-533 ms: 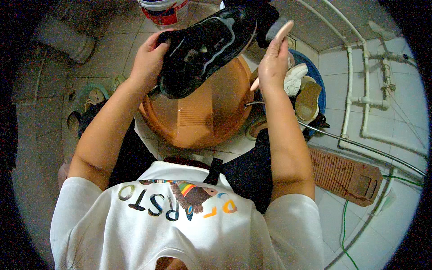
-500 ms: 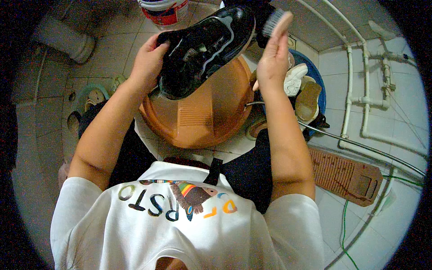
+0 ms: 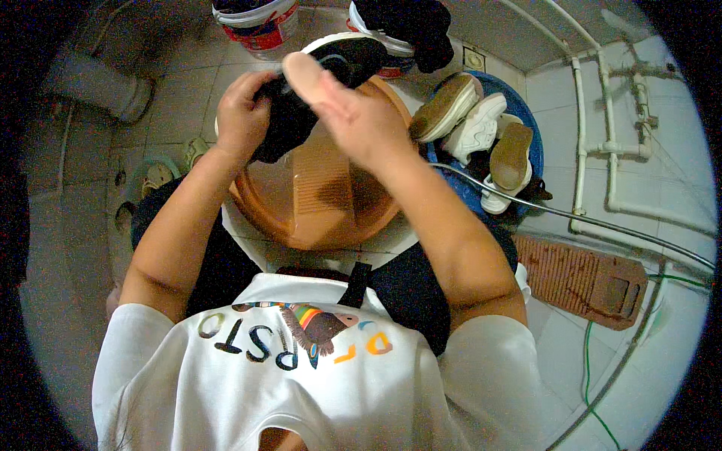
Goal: The person scrubs a black and white sneaker with a brush in a basin of water. They repeatedly scrub the sole, sides, and upper of the shoe, rinsing it in the water and inspecting the surface throughout the process.
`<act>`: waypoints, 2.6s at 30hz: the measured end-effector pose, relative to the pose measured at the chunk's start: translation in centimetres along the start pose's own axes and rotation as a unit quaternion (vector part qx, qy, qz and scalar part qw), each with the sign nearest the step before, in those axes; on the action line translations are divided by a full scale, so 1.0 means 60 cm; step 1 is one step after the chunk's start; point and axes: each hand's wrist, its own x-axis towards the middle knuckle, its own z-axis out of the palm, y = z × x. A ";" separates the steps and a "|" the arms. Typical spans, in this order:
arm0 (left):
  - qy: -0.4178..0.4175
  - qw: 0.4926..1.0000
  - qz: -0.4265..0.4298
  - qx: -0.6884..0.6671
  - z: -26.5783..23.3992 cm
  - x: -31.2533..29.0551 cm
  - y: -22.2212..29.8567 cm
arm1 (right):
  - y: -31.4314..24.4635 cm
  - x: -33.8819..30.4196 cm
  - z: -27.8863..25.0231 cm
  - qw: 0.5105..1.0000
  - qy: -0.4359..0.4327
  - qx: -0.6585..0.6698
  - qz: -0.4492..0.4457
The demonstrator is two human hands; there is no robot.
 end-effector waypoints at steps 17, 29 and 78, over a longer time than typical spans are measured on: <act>0.041 0.954 -0.141 -0.260 0.018 -0.012 -0.007 | -0.005 -0.005 0.026 0.998 0.042 0.021 -0.045; -0.006 0.933 -0.174 -0.314 0.015 -0.022 0.024 | 0.039 0.026 -0.031 0.993 0.011 -0.045 0.105; 0.095 0.995 0.015 0.039 -0.030 0.036 0.011 | 0.078 0.014 -0.001 0.703 -0.178 0.662 0.187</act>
